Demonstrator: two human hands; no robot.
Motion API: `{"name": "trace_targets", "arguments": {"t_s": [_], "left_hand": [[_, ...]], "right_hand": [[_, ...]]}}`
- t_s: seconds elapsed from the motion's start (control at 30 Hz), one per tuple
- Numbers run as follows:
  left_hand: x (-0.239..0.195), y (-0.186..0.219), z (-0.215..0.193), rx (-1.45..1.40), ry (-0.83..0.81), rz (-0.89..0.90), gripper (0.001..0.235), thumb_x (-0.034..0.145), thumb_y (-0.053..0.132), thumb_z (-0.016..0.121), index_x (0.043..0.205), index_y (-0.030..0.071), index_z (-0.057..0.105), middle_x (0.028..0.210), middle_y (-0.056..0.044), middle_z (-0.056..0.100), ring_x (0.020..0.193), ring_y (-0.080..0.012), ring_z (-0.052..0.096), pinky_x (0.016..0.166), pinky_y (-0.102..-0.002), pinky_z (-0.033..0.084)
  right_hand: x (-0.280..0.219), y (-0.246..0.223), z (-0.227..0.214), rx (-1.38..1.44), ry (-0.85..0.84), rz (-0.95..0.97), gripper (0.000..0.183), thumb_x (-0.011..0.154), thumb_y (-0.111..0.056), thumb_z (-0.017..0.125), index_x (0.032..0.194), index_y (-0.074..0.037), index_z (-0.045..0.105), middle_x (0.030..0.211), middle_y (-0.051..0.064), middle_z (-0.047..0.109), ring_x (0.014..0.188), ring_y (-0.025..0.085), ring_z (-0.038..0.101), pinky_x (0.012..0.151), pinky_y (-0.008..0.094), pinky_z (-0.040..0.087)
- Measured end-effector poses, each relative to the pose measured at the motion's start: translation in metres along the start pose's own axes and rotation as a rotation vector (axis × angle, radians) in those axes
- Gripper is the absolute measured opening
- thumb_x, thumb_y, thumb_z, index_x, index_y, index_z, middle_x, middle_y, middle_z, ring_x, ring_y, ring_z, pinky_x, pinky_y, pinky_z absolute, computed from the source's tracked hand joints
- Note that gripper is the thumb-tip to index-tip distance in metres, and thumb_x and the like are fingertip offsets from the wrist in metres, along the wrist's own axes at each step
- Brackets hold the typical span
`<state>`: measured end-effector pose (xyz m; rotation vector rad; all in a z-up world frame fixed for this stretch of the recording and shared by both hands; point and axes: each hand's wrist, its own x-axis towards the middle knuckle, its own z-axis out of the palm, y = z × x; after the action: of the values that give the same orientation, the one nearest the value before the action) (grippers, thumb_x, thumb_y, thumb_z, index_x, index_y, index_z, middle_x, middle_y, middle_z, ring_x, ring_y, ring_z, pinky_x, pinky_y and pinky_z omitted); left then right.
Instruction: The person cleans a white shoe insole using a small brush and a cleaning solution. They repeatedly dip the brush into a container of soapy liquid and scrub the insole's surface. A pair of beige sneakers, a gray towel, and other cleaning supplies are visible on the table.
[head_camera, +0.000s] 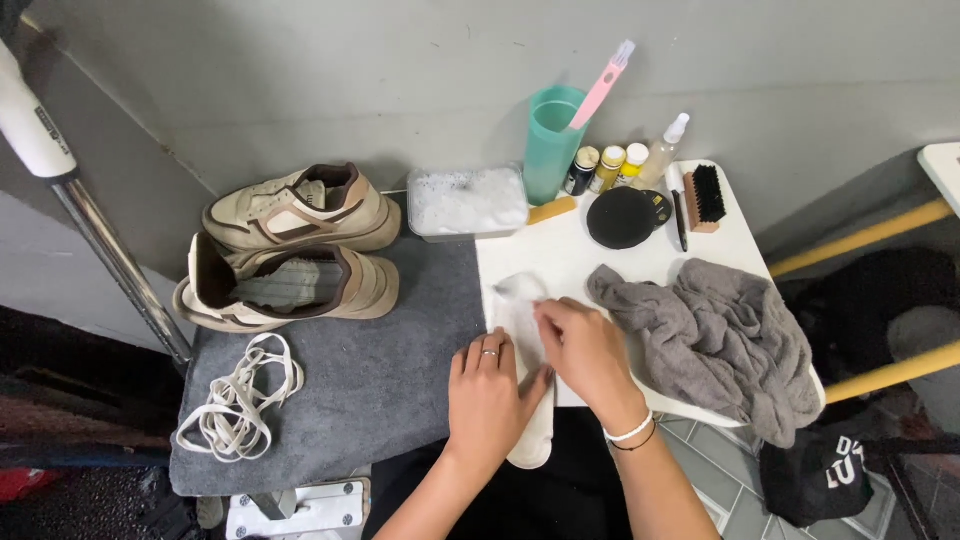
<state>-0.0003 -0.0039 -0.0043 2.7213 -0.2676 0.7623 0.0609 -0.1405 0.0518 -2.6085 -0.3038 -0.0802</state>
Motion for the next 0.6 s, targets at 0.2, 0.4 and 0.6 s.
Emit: {"name": "trace_targets", "arguments": {"t_s": [0.2, 0.4, 0.6], "left_hand": [[0.001, 0.0, 0.0, 0.005, -0.006, 0.003, 0.059, 0.095, 0.054, 0.067, 0.113, -0.002, 0.069, 0.116, -0.014, 0.069, 0.101, -0.0293, 0.065, 0.086, -0.043, 0.05], [0.0, 0.0, 0.0, 0.008, -0.006, -0.005, 0.057, 0.091, 0.053, 0.072, 0.111, -0.001, 0.071, 0.118, -0.014, 0.07, 0.103, -0.0291, 0.065, 0.089, -0.043, 0.049], [0.001, 0.0, 0.0, 0.0, 0.012, 0.001, 0.057, 0.093, 0.051, 0.07, 0.111, -0.002, 0.07, 0.117, -0.016, 0.07, 0.102, -0.0301, 0.065, 0.087, -0.043, 0.05]], "right_hand": [[0.001, 0.0, -0.007, 0.025, -0.005, -0.02, 0.019, 0.097, -0.019, 0.059, 0.103, -0.014, 0.077, 0.084, 0.004, 0.075, 0.067, 0.028, 0.069, 0.053, 0.042, 0.051], [0.0, 0.001, -0.005, 0.031, 0.0, -0.049, 0.02, 0.098, -0.022, 0.06, 0.102, -0.014, 0.077, 0.078, 0.002, 0.073, 0.064, 0.024, 0.067, 0.051, 0.039, 0.048], [0.0, 0.0, -0.006, -0.002, 0.001, 0.021, 0.019, 0.1, -0.025, 0.058, 0.093, -0.016, 0.074, 0.075, 0.002, 0.068, 0.06, 0.027, 0.064, 0.051, 0.042, 0.045]]}}
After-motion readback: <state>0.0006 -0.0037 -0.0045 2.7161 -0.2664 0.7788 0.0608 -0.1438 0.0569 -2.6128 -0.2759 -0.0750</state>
